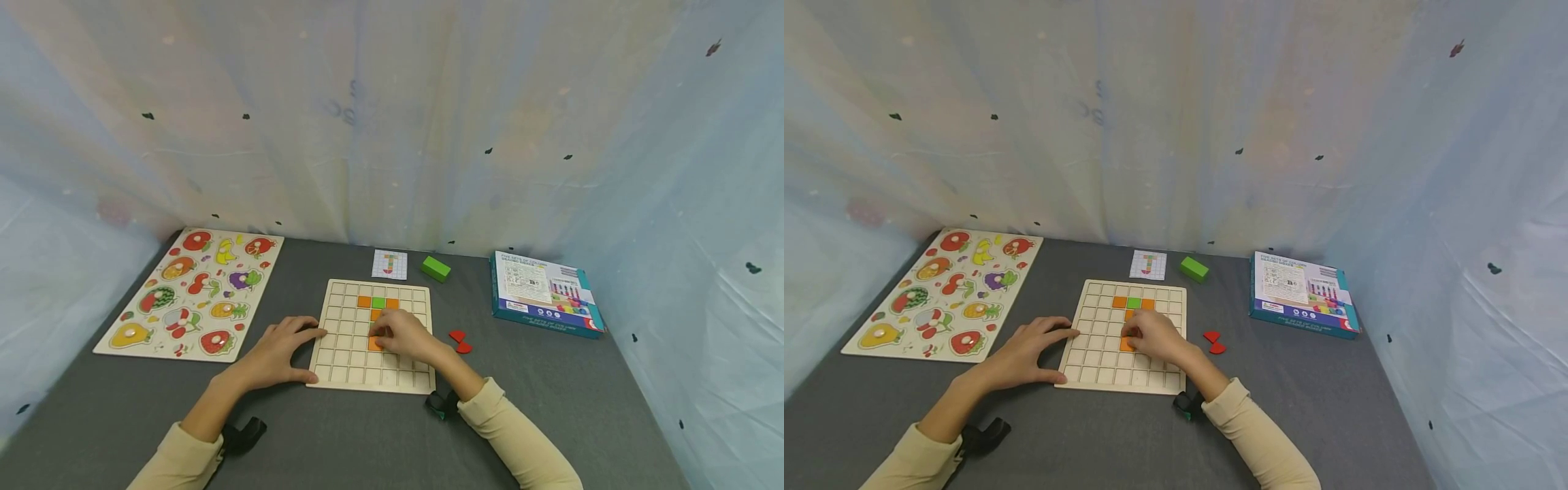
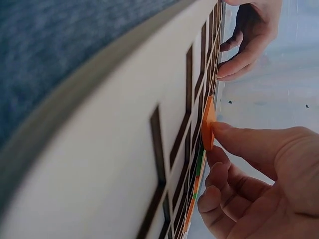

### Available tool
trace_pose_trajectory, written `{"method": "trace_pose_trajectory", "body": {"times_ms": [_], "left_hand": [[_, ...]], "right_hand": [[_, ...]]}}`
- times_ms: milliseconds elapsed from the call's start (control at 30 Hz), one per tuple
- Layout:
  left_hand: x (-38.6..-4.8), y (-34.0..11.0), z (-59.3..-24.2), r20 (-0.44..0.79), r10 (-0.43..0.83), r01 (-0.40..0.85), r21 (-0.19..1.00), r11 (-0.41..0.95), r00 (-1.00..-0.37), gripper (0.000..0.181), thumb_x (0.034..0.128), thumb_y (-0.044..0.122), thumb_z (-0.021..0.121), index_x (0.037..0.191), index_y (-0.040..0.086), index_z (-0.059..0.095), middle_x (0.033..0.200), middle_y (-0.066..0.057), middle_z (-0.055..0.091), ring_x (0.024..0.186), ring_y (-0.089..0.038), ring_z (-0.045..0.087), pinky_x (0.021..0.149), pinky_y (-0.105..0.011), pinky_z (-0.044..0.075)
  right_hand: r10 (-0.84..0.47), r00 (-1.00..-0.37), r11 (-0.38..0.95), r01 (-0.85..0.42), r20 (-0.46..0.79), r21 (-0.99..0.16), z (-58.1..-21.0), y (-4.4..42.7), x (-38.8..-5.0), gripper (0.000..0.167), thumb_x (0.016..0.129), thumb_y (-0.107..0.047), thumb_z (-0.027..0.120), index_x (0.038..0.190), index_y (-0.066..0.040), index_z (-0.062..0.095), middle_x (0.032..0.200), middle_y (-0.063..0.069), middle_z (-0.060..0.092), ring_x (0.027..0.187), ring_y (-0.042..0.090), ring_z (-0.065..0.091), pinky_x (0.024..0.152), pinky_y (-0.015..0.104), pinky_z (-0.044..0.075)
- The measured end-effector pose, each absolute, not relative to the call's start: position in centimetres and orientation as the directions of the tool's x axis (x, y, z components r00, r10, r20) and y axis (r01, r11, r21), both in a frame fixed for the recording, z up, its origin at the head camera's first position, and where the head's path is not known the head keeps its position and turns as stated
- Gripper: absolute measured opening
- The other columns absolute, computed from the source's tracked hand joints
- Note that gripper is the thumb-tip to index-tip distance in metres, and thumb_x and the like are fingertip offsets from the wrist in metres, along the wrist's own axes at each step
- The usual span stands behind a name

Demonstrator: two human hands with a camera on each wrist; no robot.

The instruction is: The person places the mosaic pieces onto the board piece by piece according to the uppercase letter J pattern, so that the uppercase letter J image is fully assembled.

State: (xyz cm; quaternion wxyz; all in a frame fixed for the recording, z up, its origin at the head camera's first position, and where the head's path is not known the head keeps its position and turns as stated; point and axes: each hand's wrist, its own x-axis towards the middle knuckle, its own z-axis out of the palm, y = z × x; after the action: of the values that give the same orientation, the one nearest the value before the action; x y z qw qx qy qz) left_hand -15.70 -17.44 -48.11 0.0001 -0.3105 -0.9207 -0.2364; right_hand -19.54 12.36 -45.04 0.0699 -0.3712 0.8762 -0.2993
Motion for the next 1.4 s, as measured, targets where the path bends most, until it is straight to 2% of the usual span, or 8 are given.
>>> {"method": "trace_pose_trajectory", "body": {"times_ms": [800,1400], "left_hand": [[-15.71,-17.46,-48.11,0.13,0.569,0.563,0.431,0.705,-0.812,0.084,0.0701,0.056,0.085,0.138,0.014,0.06,0.14,-0.013,0.049,0.13,-0.035,0.042,0.096,-0.064,0.033],[-15.75,-17.55,-48.23,0.134,0.569,0.565,0.429,0.705,-0.811,0.083,0.0708,0.058,0.083,0.138,0.015,0.06,0.141,-0.013,0.049,0.13,-0.036,0.042,0.097,-0.064,0.032]], "right_hand": [[-0.646,-0.761,0.577,-0.538,0.06,-0.615,-45.31,12.21,-19.25,0.013,0.085,-0.003,0.077,0.098,-0.003,0.073,0.089,0.006,0.064,0.071,0.011,0.053,0.065,0.025,0.044],[-0.641,-0.765,0.562,-0.523,0.063,-0.64,-45.24,12.29,-19.14,0.011,0.087,-0.002,0.076,0.098,-0.003,0.073,0.091,0.007,0.065,0.073,0.012,0.054,0.067,0.025,0.045]]}}
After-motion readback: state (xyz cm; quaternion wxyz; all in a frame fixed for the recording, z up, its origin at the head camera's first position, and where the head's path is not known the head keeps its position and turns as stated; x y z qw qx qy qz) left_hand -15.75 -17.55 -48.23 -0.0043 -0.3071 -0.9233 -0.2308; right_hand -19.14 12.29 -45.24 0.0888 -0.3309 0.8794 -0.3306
